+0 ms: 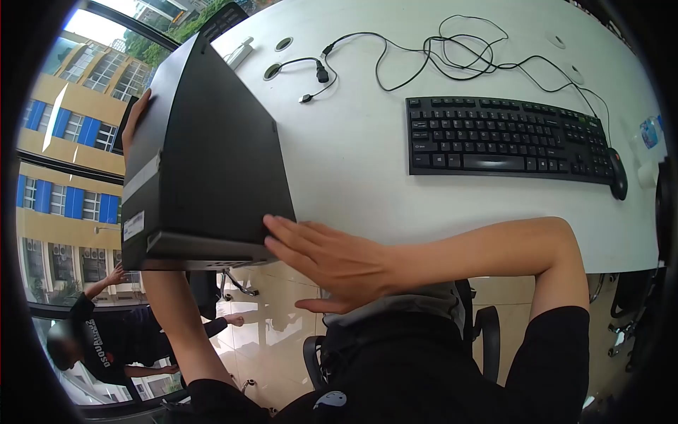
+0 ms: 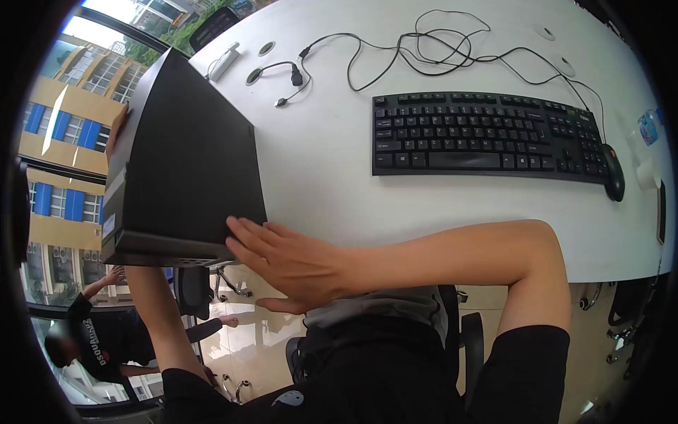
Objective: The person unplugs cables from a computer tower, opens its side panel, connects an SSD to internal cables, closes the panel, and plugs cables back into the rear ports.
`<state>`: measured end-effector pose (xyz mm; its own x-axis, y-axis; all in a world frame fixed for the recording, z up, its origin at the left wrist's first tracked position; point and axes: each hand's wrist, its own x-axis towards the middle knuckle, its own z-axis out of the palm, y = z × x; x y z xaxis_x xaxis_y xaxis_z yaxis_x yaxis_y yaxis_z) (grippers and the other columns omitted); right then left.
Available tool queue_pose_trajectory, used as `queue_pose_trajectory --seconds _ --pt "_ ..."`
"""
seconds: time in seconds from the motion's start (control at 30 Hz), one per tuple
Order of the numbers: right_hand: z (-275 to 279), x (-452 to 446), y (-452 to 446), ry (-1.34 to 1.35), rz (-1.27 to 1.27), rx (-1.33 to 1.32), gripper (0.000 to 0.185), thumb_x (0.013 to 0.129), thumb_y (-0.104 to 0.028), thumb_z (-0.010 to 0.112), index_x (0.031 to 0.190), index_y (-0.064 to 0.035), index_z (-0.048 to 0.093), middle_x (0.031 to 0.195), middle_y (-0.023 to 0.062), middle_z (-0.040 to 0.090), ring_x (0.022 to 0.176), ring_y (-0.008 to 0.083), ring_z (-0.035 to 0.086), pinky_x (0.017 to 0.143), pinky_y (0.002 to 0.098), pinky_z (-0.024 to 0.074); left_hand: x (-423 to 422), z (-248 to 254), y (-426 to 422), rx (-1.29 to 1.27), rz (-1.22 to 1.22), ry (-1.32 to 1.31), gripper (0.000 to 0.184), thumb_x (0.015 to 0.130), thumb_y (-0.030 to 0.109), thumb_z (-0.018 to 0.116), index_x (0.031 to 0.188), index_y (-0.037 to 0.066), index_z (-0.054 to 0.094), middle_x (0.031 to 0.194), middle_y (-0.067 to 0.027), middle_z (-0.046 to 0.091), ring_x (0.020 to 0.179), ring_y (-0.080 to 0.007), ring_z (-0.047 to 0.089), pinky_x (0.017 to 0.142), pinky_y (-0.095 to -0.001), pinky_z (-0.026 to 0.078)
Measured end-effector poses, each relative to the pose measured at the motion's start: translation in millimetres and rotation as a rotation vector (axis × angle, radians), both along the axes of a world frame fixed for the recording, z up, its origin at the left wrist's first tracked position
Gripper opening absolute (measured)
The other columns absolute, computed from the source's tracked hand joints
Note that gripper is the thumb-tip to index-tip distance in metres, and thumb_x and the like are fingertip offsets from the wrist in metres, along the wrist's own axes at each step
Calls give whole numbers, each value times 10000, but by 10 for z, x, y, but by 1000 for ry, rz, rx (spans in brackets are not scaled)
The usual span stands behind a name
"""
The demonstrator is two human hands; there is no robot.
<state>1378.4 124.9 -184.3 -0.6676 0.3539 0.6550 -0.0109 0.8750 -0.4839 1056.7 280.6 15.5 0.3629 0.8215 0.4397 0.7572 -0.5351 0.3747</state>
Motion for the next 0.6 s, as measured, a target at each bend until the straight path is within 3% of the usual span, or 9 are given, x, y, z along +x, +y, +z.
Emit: queue_pose_trajectory --seconds 0.03,0.1,0.27,0.33,0.43,0.5,0.6 --pt "2 -7 -26 -6 14 17 902 986 -438 685 1549 155 305 1642 413 237 1536 511 312 1209 569 363 -133 123 90 -31 -57 110 748 942 96 738 1602 18 393 1406 -221 595 1266 -251 649 1079 -332 535" --pt "31 -19 -70 -12 35 54 867 990 -383 713 1554 128 298 1652 399 229 1514 526 341 1203 590 361 -113 266 119 9 -103 211 702 942 89 733 1566 -18 430 1401 -199 599 1266 -236 652 1080 -301 531" --pt "56 58 192 15 -152 -13 831 988 -347 731 1557 103 325 1659 390 231 1505 534 349 1187 597 372 -231 -22 11 5 -76 -15 748 979 102 722 1609 -27 342 1448 -227 575 1263 -207 669 1051 -266 581" --pt "22 81 263 13 -158 -28 795 987 -330 737 1538 99 357 1661 385 230 1494 540 362 1186 594 374 -534 -36 107 -120 -40 -108 709 1011 125 686 1617 -12 345 1465 -230 565 1265 -202 669 1054 -271 583" --pt "14 89 314 -22 -198 9 673 1012 -370 678 1491 65 492 1639 323 348 1503 473 386 1171 557 395 -947 140 374 -455 128 -348 615 1057 235 628 1594 16 424 1471 -225 566 1257 -204 674 1056 -322 586" --pt "24 130 382 -34 -214 38 574 1003 -341 689 1415 41 571 1564 270 473 1438 420 476 1140 526 431 -776 393 420 -526 279 -433 593 1077 358 592 1565 35 493 1450 -222 584 1236 -213 687 1028 -380 601" --pt "93 270 578 -31 -260 31 438 988 -296 707 1291 17 660 1402 192 637 1303 343 598 1074 477 486 -349 545 456 -428 234 -342 802 969 626 639 1516 43 572 1403 -253 606 1231 -300 679 973 -446 587"
